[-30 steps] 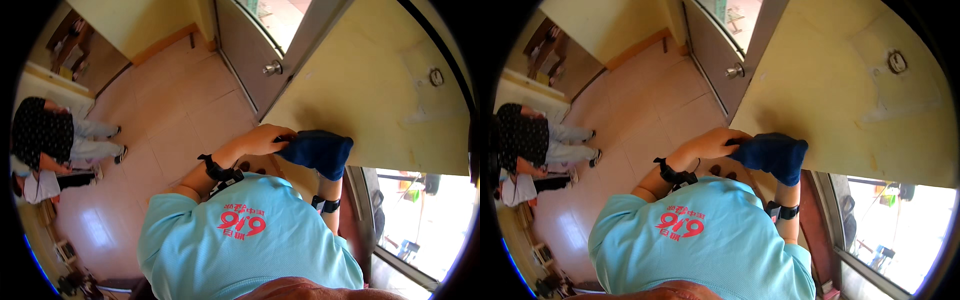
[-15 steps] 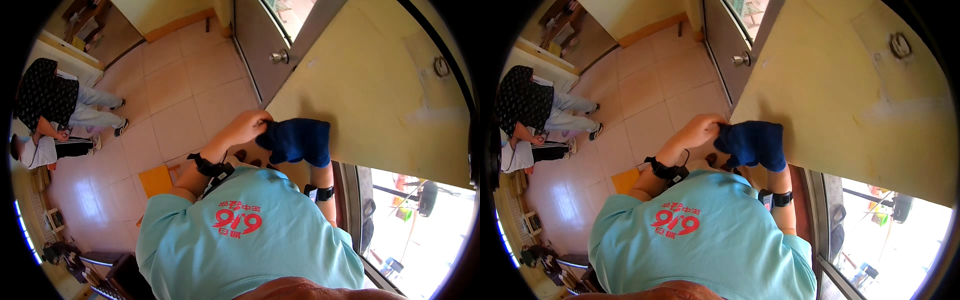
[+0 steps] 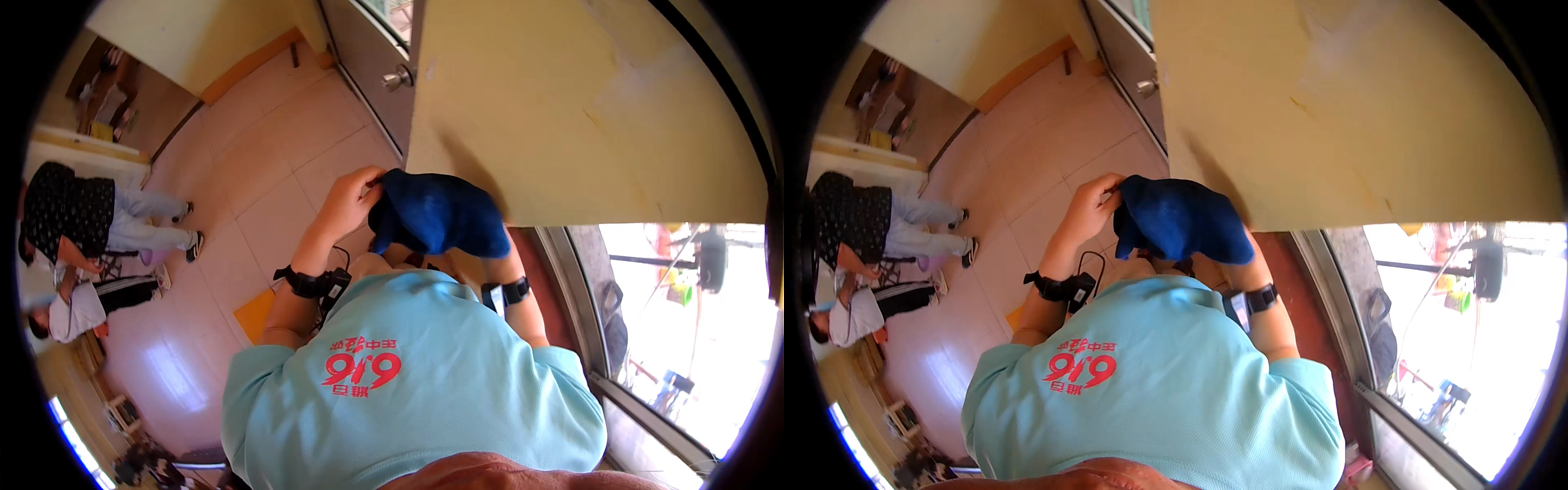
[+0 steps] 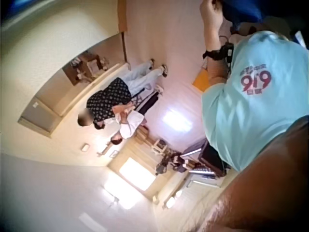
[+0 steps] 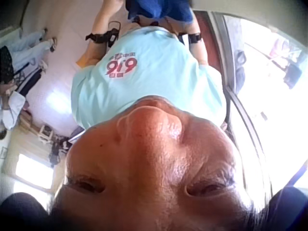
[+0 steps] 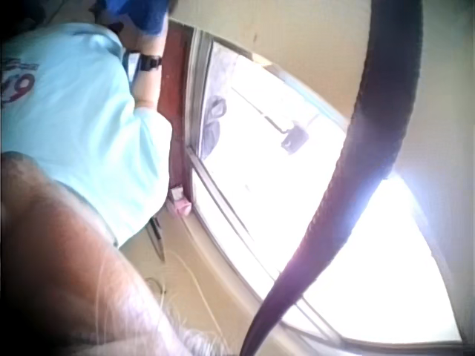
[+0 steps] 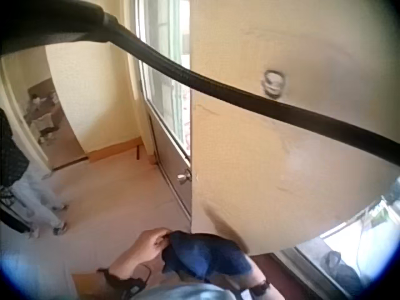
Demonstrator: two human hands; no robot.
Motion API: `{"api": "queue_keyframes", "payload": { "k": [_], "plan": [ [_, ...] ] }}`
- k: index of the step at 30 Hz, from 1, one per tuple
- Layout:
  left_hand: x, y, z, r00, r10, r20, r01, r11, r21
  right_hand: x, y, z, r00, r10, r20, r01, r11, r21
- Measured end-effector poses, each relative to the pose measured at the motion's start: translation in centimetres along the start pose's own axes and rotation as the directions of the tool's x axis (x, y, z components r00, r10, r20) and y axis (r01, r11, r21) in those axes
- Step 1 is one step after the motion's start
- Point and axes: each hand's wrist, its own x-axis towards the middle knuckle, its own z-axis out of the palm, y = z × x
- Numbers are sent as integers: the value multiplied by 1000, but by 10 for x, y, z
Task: The person wipes the glass pane and the metal frame of a sliding window with a blue cloth.
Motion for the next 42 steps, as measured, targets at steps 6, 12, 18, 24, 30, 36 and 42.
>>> {"api": "queue_keyframes", "payload": {
  "k": [6, 12, 18, 24, 30, 36, 42],
  "plan": [
    [16, -4, 4, 973, -17, 232, 11, 1000, 28, -16, 31, -15, 899, 268, 347, -438, 568, 697],
    [43, -39, -18, 897, 21, 441, -3, 999, -40, -3, 54, -3, 990, 93, 104, -129, 887, 443],
    [79, -37, 11, 788, 195, 584, -137, 980, -143, -9, 57, 10, 980, -119, -159, 133, 988, 84],
    [100, -8, 46, 592, 326, 737, -241, 944, -224, 2, 91, 24, 882, -368, -293, 394, 919, 32],
    [116, -33, 60, 571, 447, 688, -282, 895, -346, -28, 32, 62, 928, 13, -372, 356, 255, 899],
    [108, 4, 64, 478, 647, 595, -557, 746, -365, -31, 73, 62, 861, 46, -506, 288, 776, 561],
    [126, -49, 51, 676, 311, 668, -292, 945, -144, -80, 32, -1, 628, -328, -706, 485, 874, 25]
  ]
}}
